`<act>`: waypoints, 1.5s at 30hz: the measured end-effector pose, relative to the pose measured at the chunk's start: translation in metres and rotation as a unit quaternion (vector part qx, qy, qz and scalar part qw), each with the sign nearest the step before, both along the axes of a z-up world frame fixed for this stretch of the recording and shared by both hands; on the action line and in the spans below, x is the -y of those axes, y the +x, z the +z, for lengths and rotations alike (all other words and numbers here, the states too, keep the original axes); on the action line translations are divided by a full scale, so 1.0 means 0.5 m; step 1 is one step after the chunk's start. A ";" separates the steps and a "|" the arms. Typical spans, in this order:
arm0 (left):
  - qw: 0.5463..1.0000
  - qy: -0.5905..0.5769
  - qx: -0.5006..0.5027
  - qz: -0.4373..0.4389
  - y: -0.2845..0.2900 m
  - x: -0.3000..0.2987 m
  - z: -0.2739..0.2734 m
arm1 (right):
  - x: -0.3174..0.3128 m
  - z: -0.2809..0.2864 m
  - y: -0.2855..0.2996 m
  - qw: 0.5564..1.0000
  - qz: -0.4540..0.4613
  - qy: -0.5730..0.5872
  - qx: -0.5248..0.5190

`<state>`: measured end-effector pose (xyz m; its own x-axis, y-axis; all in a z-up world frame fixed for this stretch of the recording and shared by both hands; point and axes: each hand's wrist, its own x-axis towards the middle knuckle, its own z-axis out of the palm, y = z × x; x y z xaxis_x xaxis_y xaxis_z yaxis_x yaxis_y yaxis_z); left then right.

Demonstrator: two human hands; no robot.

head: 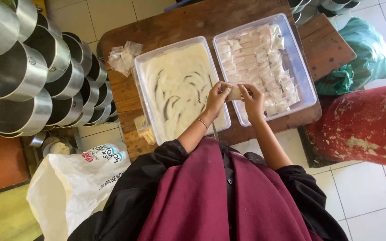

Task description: Filling small plastic bags with white powder using a spoon and organizing them in a container.

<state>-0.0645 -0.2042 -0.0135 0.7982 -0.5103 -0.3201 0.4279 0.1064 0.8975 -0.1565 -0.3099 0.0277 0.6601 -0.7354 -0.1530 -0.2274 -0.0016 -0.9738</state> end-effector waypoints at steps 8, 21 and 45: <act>0.998 0.054 0.025 0.036 0.074 0.102 -0.076 | 0.103 -0.075 0.053 0.997 0.064 0.004 -0.036; 0.978 0.177 0.098 -0.045 0.207 0.206 -0.102 | 0.318 -0.226 0.267 0.987 0.089 -0.098 -0.088; 0.815 0.309 0.468 -0.145 0.227 0.166 -0.033 | 0.320 -0.241 0.380 0.958 0.081 -0.275 -0.017</act>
<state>0.0489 -0.2872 -0.0303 0.7145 -0.6935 0.0926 -0.5492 -0.4739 0.6884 0.0336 -0.4697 -0.0928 0.7738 -0.5992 0.2054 -0.2120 -0.5504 -0.8075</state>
